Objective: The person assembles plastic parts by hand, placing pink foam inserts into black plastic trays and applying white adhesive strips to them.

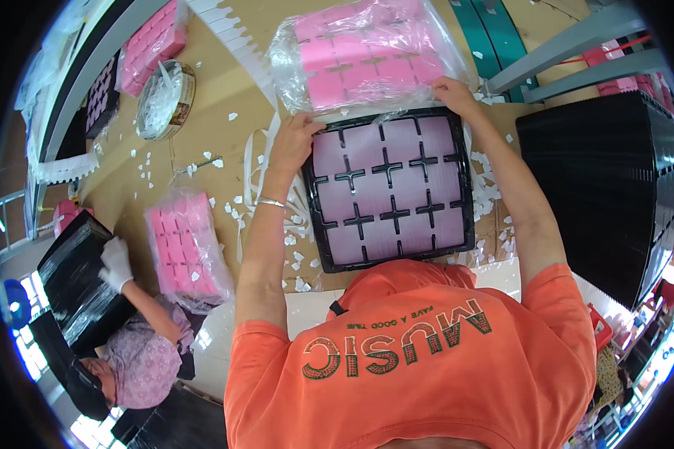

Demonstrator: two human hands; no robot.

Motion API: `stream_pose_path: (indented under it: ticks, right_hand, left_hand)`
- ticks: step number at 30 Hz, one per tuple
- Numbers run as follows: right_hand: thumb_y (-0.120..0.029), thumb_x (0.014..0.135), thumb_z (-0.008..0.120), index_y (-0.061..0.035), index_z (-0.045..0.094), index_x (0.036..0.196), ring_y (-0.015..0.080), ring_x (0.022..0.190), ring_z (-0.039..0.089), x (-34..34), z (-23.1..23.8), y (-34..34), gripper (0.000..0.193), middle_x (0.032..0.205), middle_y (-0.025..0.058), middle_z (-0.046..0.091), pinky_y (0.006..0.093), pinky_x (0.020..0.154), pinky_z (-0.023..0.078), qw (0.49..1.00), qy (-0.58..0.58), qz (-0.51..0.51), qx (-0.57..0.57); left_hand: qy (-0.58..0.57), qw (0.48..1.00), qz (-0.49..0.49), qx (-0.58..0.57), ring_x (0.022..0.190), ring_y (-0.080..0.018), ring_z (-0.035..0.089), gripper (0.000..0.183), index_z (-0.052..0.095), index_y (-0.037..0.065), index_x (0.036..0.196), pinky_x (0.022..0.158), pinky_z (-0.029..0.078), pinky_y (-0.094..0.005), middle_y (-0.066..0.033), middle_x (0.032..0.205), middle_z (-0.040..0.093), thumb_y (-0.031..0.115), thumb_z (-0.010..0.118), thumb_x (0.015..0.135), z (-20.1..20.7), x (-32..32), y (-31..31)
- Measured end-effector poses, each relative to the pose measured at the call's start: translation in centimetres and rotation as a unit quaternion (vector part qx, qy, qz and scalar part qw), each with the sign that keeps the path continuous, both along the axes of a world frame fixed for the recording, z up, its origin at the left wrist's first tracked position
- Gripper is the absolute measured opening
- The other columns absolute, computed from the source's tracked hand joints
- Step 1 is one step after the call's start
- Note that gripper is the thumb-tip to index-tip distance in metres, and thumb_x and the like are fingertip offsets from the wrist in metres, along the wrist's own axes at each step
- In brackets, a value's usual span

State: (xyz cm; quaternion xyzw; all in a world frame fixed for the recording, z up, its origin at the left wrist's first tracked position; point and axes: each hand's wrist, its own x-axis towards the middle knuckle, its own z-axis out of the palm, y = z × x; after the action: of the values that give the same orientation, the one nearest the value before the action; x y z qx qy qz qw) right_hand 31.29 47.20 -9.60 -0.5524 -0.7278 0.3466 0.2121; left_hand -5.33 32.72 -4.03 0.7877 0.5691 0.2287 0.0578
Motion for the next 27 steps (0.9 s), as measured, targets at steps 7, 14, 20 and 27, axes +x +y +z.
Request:
stream_pose_path:
  ticks: [7, 14, 20, 27]
  right_hand:
    - [-0.022, 0.074, 0.059, -0.0045, 0.065, 0.084, 0.0263, 0.081, 0.063, -1.0, 1.3, 0.4, 0.021, 0.082, 0.0143, 0.065, 0.0342, 0.074, 0.047, 0.985, 0.022, -0.078, -0.149]
    - [-0.024, 0.075, 0.059, -0.0037, 0.063, 0.092, 0.0251, 0.073, 0.062, -1.3, 0.4, 1.5, 0.027, 0.079, 0.0131, 0.064, 0.0335, 0.071, 0.048, 0.961, -0.215, -0.175, 0.019]
    - [-0.014, 0.080, 0.053, -0.0050, 0.061, 0.095, 0.0263, 0.081, 0.063, 1.1, 1.5, 1.4, 0.020, 0.085, 0.0163, 0.064, 0.0354, 0.074, 0.048, 0.992, -0.028, -0.038, -0.113]
    - [0.006, 0.083, 0.047, -0.0016, 0.058, 0.104, 0.0150, 0.077, 0.061, -0.9, 9.4, -6.7, 0.025, 0.090, 0.0090, 0.064, 0.0278, 0.072, 0.050, 0.987, 0.149, -0.058, -0.004]
  left_hand:
    - [-0.061, 0.993, 0.055, -0.079, 0.079, -0.0275, 0.060, 0.005, 0.063, 0.008, 0.078, 0.068, 0.049, -0.0369, -0.0054, 0.088, 0.060, 0.009, 0.065, 0.073, -0.3, -1.3, 1.0]
    - [-0.105, 0.880, 0.392, -0.246, 0.074, -0.0264, 0.064, 0.020, 0.065, 0.007, 0.082, 0.066, 0.049, -0.0360, -0.0105, 0.075, 0.066, 0.023, 0.053, 0.079, -1.8, -2.8, 4.7]
    - [-0.207, 0.837, 0.413, -0.293, 0.051, -0.0137, 0.058, 0.019, 0.063, 0.005, 0.087, 0.047, 0.043, -0.0260, -0.0061, 0.060, 0.061, 0.021, 0.055, 0.080, -2.0, -3.1, 3.5]
    - [-0.297, 0.874, 0.359, -0.137, 0.062, -0.0203, 0.063, 0.021, 0.058, -0.001, 0.103, 0.056, 0.050, -0.0302, -0.0105, 0.080, 0.065, 0.010, 0.054, 0.086, 1.6, -0.8, 1.3]
